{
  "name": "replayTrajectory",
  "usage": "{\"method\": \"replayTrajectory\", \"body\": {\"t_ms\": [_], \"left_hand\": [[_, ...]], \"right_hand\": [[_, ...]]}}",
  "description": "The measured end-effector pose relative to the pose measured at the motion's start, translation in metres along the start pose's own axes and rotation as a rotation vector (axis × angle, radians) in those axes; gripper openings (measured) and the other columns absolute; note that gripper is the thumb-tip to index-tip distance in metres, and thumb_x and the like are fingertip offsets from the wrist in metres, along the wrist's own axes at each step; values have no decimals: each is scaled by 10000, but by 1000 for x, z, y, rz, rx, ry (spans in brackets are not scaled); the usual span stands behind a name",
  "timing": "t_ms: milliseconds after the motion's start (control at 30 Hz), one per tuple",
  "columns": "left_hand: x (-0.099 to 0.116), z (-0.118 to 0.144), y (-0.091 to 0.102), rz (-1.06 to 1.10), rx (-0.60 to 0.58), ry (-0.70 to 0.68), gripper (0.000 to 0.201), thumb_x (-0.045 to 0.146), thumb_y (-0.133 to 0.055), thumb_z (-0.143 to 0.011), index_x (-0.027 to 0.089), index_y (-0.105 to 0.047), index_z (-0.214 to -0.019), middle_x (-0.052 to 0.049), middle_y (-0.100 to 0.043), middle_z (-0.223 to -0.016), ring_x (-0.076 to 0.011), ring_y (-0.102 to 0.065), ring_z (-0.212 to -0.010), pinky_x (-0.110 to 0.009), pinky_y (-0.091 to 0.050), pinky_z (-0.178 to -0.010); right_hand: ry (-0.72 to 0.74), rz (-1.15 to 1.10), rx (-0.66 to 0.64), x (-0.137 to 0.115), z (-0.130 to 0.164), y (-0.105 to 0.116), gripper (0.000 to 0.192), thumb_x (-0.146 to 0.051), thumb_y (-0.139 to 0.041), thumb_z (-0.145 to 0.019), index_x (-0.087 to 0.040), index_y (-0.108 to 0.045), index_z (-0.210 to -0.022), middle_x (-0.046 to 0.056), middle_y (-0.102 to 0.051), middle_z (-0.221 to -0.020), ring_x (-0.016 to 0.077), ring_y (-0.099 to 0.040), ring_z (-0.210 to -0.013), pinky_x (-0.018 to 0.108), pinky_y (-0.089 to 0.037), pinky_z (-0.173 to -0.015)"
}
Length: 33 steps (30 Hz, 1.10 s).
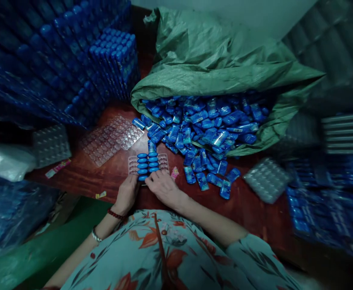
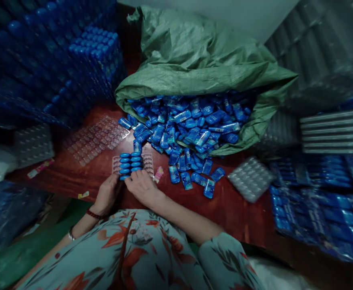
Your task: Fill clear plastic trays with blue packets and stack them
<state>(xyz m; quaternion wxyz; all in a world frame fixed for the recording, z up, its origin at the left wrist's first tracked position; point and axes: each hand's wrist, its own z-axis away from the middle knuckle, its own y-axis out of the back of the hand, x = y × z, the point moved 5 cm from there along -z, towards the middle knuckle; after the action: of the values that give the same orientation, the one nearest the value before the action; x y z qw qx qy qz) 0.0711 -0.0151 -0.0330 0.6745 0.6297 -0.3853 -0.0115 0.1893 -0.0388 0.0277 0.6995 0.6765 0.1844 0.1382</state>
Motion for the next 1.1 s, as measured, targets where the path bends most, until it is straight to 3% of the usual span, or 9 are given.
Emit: {"method": "replayTrajectory", "body": {"t_ms": [167,267,367,467,600,767,867,967,1100], "left_hand": [[-8,1,16,-63,108,-15,170,203,-389,-901,174,-555,-883,-64,-565,-828,-200,-524,-780,-324,-456,-715],[-1,10,32,-84,187,-14,181,273,-462,-890,184,-543,-755,-55,-537,-771,-202,-495,-739,-323,-434,-680],[29,14,31,21,172,-172,151,262,-481,-895,184,-550,-785,-37,-539,-764,-165,-510,-725,-271,-435,-661],[79,0,3,85,-49,-478,132,222,-450,-911,168,-560,-960,-62,-588,-923,-150,-543,-835,-244,-454,-734],[139,-39,-47,-66,-331,-703,421,72,-436,-852,148,-414,-1265,-148,-476,-1281,-219,-505,-1060,-385,-438,-897],[174,-73,-81,-206,-506,-645,278,54,-381,-864,111,-540,-1085,-170,-533,-1152,-276,-545,-999,-421,-495,-754],[175,-76,-81,-211,-539,-586,247,44,-351,-870,91,-564,-985,-176,-542,-1096,-257,-607,-860,-413,-504,-681],[166,-66,-68,-165,-593,-605,267,7,-402,-833,111,-516,-1051,-139,-550,-1064,-200,-626,-742,-393,-509,-679],[129,-35,-32,42,-573,-552,189,98,-446,-868,164,-487,-1040,-76,-570,-1024,-164,-615,-778,-291,-501,-706]], "right_hand": [[-111,-127,128,15,17,-7,287,-171,-415,-916,-205,-551,-1167,70,-616,-916,182,-553,-814,308,-430,-729],[-387,-255,311,46,58,-12,320,-222,-386,-936,-211,-517,-1228,77,-615,-1002,177,-569,-891,292,-440,-798],[-781,-227,344,84,111,-20,312,-274,-386,-934,-182,-531,-1195,100,-608,-1025,215,-579,-922,315,-458,-767],[-996,-113,139,109,143,-25,371,-307,-446,-904,-148,-481,-1238,134,-595,-1053,240,-604,-843,311,-453,-629],[-923,-97,-121,112,145,-29,439,-229,-538,-836,-167,-449,-1262,136,-572,-1097,213,-619,-749,284,-420,-561],[-891,-224,-156,112,150,-38,466,-229,-582,-785,-183,-463,-1234,119,-581,-1041,213,-615,-768,280,-416,-603],[-909,-418,-59,119,166,-46,361,-317,-584,-774,-181,-529,-1105,54,-619,-853,210,-605,-735,294,-426,-629],[-947,-675,99,125,178,-48,299,-439,-549,-773,-184,-568,-927,-2,-587,-662,176,-564,-590,294,-434,-574],[-976,-1104,310,114,167,-43,316,-451,-614,-730,-194,-544,-899,11,-623,-739,150,-589,-611,258,-473,-525]]}}
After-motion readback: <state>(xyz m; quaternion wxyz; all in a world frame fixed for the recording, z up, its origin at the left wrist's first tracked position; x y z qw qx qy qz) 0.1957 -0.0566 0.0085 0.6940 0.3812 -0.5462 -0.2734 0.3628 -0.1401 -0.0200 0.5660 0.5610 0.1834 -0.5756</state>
